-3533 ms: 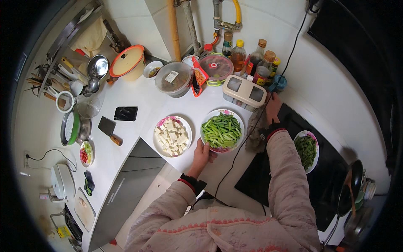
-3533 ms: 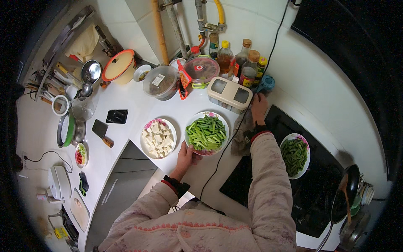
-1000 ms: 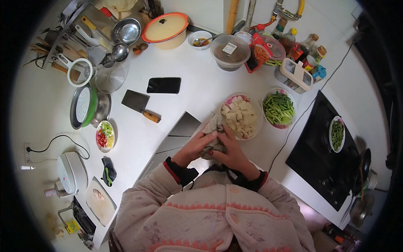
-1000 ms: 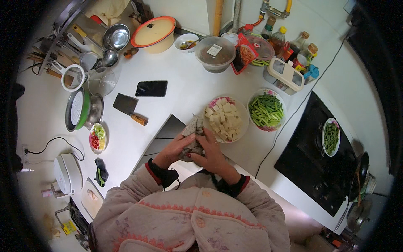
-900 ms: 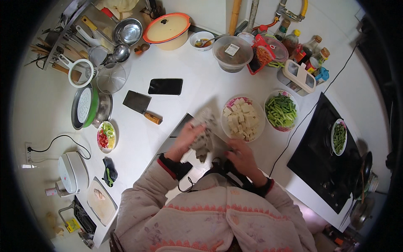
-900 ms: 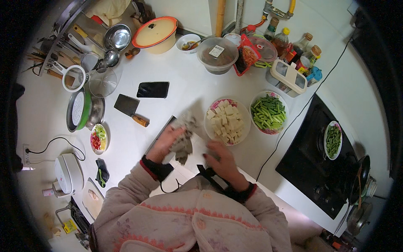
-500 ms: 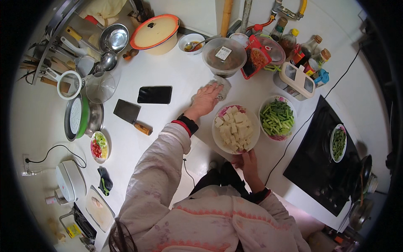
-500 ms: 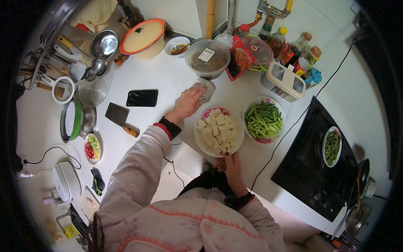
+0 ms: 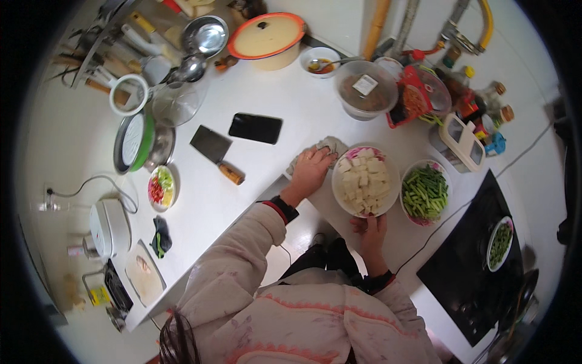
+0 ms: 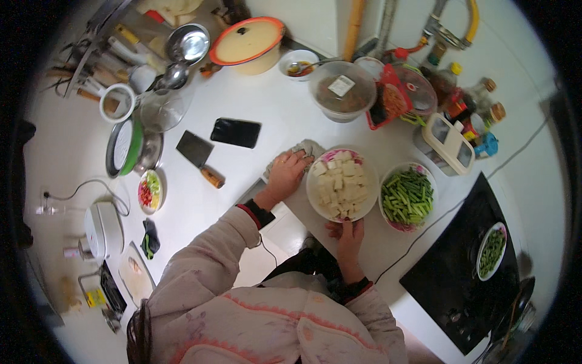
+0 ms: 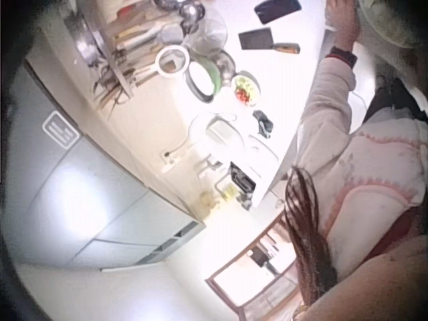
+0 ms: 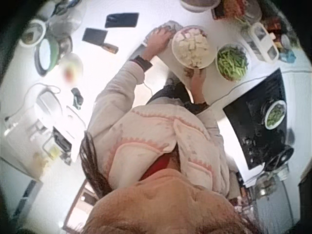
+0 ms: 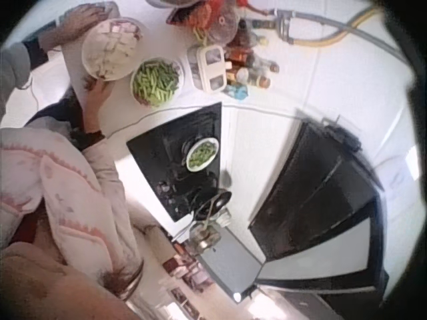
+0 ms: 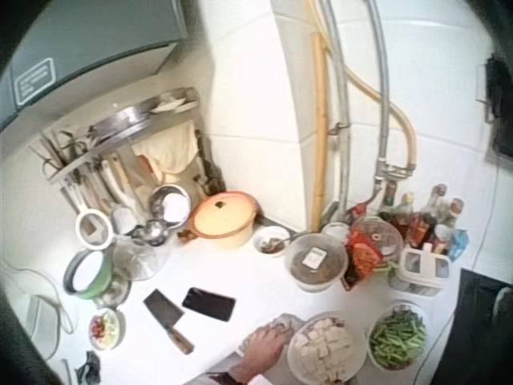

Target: The person wipes the kitchen countertop and cutting board with a cloth, then moves to the dining area to wipe a wooden table. They also wash their hands at a bathroom sink and handle a tablet on the table.

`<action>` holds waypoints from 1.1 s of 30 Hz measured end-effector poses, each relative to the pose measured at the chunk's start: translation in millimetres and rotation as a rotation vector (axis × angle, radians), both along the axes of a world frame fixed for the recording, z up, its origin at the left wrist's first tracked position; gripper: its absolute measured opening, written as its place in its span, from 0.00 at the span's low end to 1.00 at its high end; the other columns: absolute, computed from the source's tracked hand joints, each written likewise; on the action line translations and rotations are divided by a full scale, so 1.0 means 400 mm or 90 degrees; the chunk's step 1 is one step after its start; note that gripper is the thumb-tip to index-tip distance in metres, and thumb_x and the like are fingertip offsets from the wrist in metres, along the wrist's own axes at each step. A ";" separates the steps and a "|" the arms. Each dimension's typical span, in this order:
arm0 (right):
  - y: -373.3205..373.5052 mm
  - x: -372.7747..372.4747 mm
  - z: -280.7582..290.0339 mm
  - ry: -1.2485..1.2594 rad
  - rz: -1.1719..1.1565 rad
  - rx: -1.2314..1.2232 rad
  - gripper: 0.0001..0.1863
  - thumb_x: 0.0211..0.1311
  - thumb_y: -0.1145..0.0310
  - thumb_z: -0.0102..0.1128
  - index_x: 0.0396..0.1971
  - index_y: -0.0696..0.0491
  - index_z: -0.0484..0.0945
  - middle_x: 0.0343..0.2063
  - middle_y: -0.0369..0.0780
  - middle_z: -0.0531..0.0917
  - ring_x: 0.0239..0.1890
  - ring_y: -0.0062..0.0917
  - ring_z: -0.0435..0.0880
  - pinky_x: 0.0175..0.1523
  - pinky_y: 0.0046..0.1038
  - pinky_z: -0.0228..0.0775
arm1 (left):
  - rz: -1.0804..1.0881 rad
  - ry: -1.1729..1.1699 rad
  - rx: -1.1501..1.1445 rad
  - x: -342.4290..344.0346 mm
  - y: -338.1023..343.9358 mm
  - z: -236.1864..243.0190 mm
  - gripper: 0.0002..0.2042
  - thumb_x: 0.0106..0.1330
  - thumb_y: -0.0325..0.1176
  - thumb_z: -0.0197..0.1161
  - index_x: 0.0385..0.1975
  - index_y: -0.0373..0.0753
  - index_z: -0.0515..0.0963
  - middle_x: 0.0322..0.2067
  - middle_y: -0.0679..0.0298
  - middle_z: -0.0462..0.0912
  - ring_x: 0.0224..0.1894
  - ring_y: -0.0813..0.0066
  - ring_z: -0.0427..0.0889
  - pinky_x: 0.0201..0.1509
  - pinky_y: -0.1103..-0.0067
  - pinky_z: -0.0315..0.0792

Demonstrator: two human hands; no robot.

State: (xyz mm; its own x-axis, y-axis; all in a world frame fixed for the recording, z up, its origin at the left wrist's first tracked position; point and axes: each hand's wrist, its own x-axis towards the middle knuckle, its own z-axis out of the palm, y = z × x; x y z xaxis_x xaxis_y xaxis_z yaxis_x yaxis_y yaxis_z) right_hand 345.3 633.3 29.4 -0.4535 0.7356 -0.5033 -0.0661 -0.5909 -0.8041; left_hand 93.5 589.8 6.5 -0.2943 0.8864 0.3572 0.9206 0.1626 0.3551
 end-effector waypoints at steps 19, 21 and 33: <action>-0.109 -0.163 0.057 0.155 0.337 -0.038 0.24 0.71 0.63 0.52 0.62 0.56 0.63 0.51 0.41 0.75 0.51 0.26 0.76 0.55 0.28 0.70 | 0.078 -0.656 0.045 0.260 -0.321 0.232 0.23 0.61 0.28 0.62 0.58 0.40 0.70 0.55 0.52 0.73 0.57 0.58 0.73 0.61 0.70 0.67; -0.105 -0.192 0.088 0.114 0.359 -0.053 0.20 0.71 0.61 0.52 0.56 0.57 0.69 0.42 0.40 0.80 0.39 0.24 0.81 0.44 0.27 0.75 | 0.181 -0.520 0.095 0.164 -0.388 0.214 0.22 0.63 0.32 0.63 0.57 0.38 0.70 0.50 0.55 0.77 0.48 0.65 0.77 0.51 0.73 0.73; -0.216 -0.273 0.093 0.058 0.347 -0.061 0.19 0.68 0.62 0.57 0.54 0.57 0.72 0.40 0.40 0.81 0.37 0.25 0.81 0.39 0.29 0.77 | 0.794 -0.267 -0.054 -0.307 -0.444 0.006 0.38 0.53 0.36 0.62 0.64 0.31 0.58 0.44 0.45 0.75 0.49 0.47 0.75 0.52 0.62 0.73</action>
State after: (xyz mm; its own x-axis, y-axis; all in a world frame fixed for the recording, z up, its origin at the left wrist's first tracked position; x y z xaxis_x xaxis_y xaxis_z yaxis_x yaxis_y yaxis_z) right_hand 235.9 546.8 66.5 -0.7998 0.3363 -0.4972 0.2024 -0.6287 -0.7509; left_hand -29.4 412.3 8.8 -0.9990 -0.0436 -0.0028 -0.0386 0.8521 0.5219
